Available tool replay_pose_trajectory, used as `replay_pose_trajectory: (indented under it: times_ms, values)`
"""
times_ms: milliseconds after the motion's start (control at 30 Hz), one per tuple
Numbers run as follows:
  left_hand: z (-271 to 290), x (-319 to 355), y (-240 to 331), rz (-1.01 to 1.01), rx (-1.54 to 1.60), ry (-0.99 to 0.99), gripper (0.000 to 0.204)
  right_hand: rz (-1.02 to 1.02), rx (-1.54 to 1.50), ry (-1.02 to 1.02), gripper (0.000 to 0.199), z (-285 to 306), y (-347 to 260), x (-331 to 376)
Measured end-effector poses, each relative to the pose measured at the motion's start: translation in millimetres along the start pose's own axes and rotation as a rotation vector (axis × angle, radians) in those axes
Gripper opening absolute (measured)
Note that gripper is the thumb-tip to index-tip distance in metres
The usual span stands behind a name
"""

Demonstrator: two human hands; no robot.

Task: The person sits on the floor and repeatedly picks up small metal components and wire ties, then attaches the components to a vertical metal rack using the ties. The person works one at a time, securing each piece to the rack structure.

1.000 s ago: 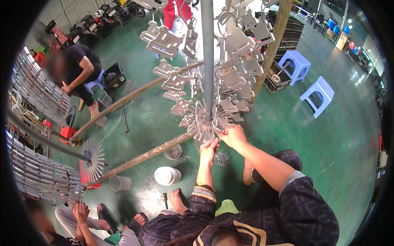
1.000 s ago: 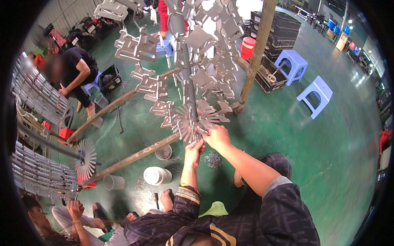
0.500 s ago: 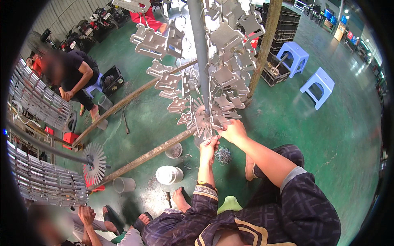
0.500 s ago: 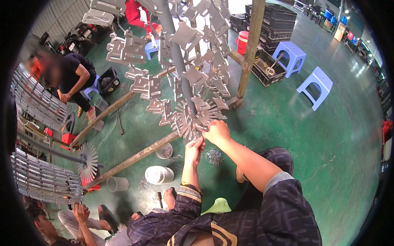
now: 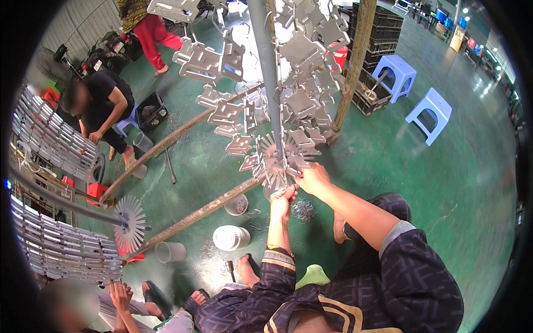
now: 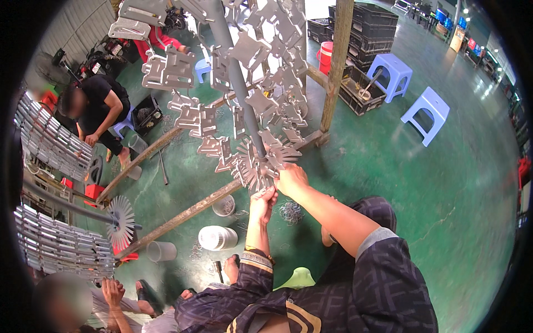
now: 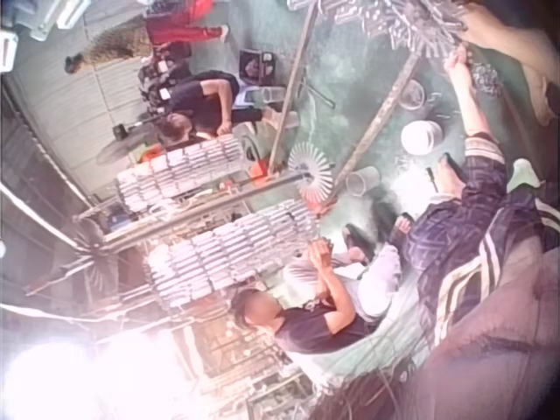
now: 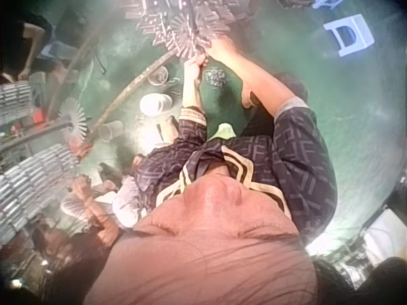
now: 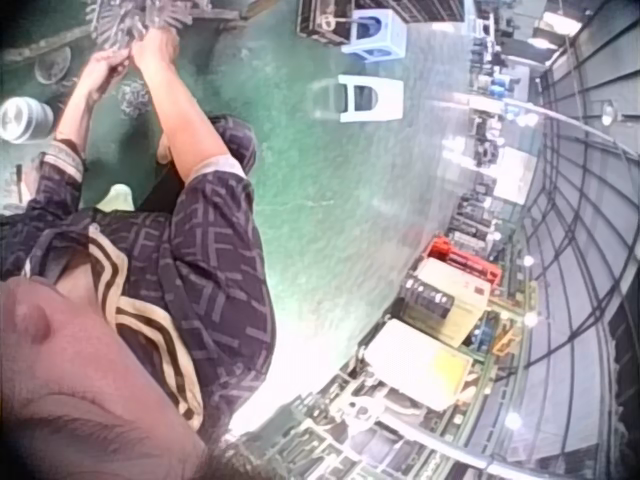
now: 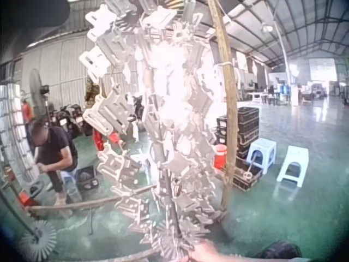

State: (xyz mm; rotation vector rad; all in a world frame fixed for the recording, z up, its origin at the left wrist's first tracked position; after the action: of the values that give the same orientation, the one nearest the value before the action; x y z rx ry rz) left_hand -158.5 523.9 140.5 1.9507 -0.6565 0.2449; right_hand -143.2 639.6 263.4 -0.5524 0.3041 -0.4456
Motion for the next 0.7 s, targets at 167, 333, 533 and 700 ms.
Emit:
replay_pose_trajectory:
  times_ms: [167,333,533,700]
  values:
    - [2.1,0.6,0.6,0.0,0.016,-0.009,0.009,0.054,-0.029,0.003,0.021,-7.8,2.1,-1.1]
    - [0.3,4.6,7.1,-0.021,-0.01,0.001,0.009,0.089,-0.058,-0.034,0.021,-13.8,3.1,-0.7]
    - [3.0,3.0,4.0,-0.051,-0.006,-0.026,0.011,0.089,-0.05,-0.059,0.025,-16.6,4.2,-0.1]
    - [7.7,1.9,3.7,-0.079,0.029,-0.029,0.01,0.094,-0.026,-0.102,0.03,-7.3,-9.7,3.0]
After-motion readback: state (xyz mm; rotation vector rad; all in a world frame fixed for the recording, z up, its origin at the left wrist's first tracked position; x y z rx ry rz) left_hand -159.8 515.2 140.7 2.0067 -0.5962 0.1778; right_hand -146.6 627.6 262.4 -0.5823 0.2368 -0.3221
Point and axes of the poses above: each hand's wrist, its own x-axis away from the middle knuckle, its own z-axis out of the back of the hand, y = z × x, the point moved 9 cm from there along -x, towards the middle knuckle, and after that the axes turned 12 degrees about y, right-handed, at the moved point
